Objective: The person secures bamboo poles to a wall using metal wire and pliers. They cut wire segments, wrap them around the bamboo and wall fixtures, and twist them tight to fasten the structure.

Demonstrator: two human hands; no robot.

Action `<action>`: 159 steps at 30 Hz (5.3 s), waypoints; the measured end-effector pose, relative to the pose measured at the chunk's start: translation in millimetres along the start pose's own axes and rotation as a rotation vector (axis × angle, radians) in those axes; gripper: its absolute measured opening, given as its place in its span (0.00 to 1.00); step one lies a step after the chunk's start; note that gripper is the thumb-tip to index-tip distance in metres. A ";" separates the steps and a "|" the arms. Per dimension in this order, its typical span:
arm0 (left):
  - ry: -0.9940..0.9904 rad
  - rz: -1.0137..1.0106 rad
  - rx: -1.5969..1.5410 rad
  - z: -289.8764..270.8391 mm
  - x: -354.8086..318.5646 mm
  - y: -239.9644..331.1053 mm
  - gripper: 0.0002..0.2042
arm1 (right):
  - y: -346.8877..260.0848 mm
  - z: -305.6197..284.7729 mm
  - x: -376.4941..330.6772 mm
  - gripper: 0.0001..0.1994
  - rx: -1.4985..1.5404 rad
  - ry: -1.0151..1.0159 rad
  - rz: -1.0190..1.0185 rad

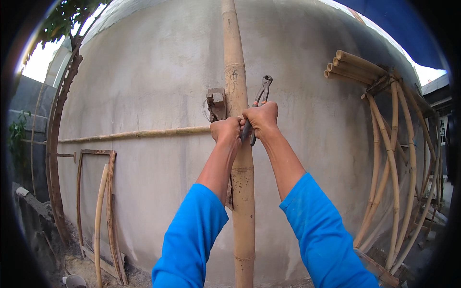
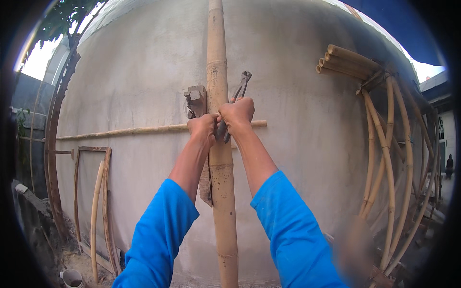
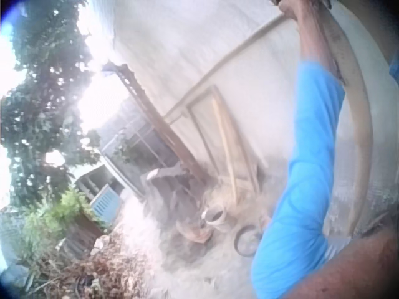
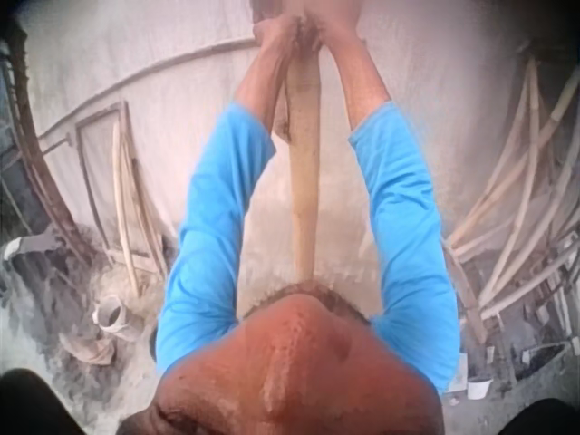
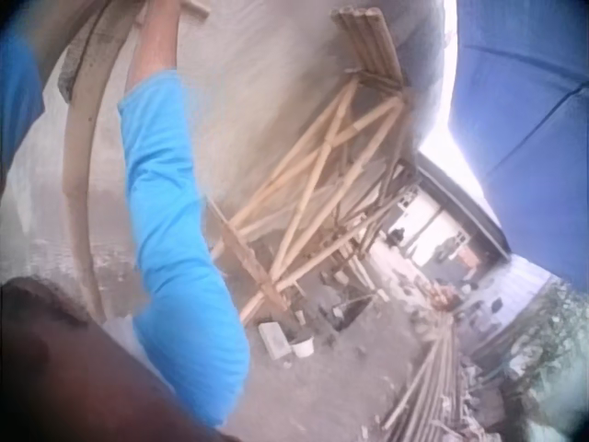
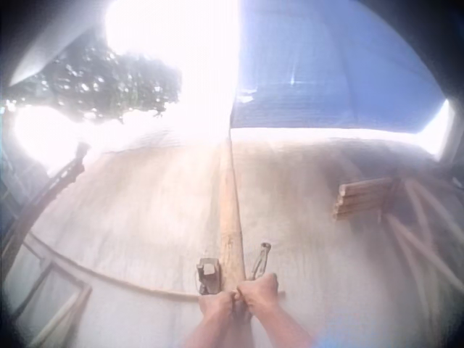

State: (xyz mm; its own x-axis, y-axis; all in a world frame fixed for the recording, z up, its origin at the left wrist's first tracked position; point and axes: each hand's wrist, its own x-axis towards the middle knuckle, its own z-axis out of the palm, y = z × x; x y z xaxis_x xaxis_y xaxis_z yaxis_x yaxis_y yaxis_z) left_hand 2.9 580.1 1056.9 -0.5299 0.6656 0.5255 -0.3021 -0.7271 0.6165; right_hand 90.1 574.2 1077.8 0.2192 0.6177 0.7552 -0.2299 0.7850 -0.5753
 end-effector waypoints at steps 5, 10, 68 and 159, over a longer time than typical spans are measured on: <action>0.015 -0.035 0.012 5.7 6.4 -3.8 0.02 | 18.8 -8.7 3.4 0.18 0.172 -0.055 0.049; 0.032 -0.015 0.068 8.0 9.0 -2.0 0.05 | 27.3 -16.5 -1.0 0.18 0.277 -0.099 -0.011; -0.178 0.087 -0.006 -4.1 0.7 -10.4 0.06 | 45.8 -51.3 51.6 0.08 -0.052 -0.547 -0.085; -0.551 -0.366 -1.491 46.3 -9.6 -88.7 0.09 | -70.3 -121.9 -51.4 0.14 -0.906 -0.445 0.002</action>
State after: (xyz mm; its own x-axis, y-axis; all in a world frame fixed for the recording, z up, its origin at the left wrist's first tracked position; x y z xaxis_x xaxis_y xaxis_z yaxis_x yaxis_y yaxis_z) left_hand 71.4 646.0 1024.4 -0.0298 0.5676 0.8228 -0.9698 0.1831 -0.1614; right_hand 210.6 493.1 1041.2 -0.1969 0.6903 0.6962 0.6174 0.6389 -0.4590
